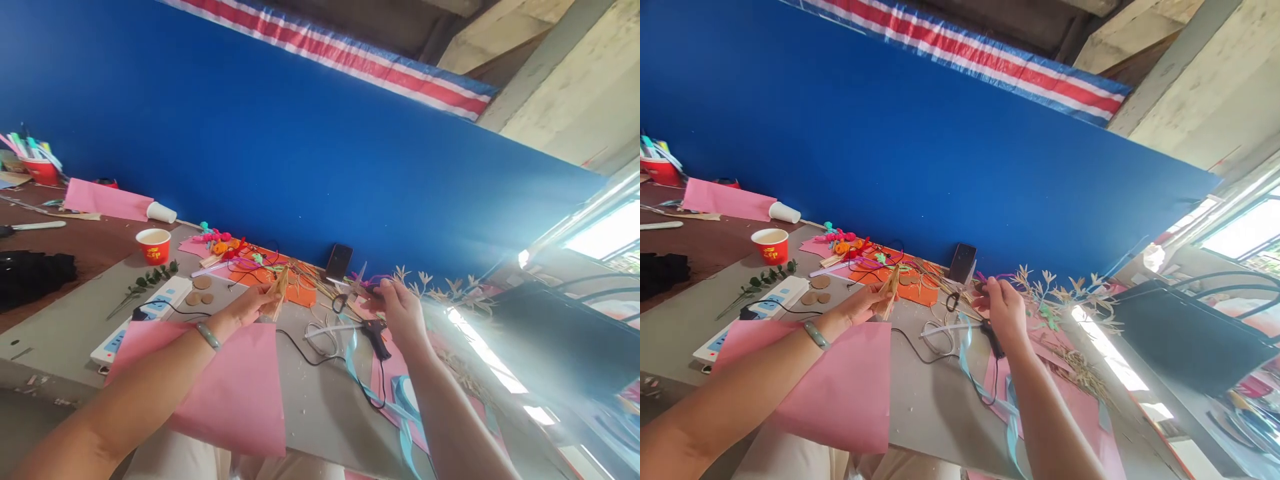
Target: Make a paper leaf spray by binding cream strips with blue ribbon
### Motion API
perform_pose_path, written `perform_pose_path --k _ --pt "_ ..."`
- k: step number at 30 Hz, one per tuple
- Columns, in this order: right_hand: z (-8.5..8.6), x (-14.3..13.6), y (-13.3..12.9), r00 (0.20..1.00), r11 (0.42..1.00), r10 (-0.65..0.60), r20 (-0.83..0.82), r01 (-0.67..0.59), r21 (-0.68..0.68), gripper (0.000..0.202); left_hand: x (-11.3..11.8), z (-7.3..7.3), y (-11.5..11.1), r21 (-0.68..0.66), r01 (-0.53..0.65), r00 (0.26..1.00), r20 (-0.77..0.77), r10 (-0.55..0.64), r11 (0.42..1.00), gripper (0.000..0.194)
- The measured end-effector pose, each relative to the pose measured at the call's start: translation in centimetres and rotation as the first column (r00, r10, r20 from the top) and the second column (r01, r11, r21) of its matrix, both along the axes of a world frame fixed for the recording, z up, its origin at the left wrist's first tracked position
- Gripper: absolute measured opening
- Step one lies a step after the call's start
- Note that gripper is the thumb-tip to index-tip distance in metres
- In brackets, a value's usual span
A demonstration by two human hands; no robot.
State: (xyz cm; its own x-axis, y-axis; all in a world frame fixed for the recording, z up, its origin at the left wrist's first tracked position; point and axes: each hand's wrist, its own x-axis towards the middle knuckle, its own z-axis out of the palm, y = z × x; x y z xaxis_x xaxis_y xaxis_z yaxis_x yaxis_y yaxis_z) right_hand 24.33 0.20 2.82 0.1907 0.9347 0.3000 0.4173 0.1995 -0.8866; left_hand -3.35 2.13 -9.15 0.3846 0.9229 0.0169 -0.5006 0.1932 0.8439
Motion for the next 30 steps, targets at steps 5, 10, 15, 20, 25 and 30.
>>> perform_pose_path --k 5,10,15,20,25,30 --pt "-4.6 -4.1 1.3 0.828 0.989 0.103 -0.552 -0.146 -0.034 0.036 0.3 0.6 -0.8 0.155 0.023 0.997 -0.073 -0.012 0.988 0.026" --pt "-8.9 -8.9 1.5 0.701 0.939 0.205 -0.683 -0.337 -0.064 0.033 0.8 0.3 -1.1 0.164 0.085 0.989 -0.131 -0.064 0.983 0.028" --pt "-12.1 -10.9 1.0 0.785 0.917 0.283 -0.550 -0.390 -0.085 0.031 1.2 -0.4 -0.5 0.119 0.019 0.994 -0.107 -0.006 0.993 0.028" --pt "-13.2 -9.5 3.0 0.981 0.977 0.169 -0.095 -0.180 -0.116 0.032 1.2 -0.7 0.1 0.048 -0.144 0.986 -0.075 0.147 0.988 0.030" --pt "-10.7 -4.8 10.1 0.960 0.975 -0.197 0.201 0.213 -0.064 0.044 1.4 -0.5 0.2 -0.064 -0.309 0.950 -0.073 0.305 0.949 0.035" --pt "-8.8 -1.9 16.7 0.824 0.859 -0.424 0.376 0.498 -0.123 0.064 1.5 0.2 0.0 -0.079 -0.309 0.951 -0.057 0.305 0.948 0.034"
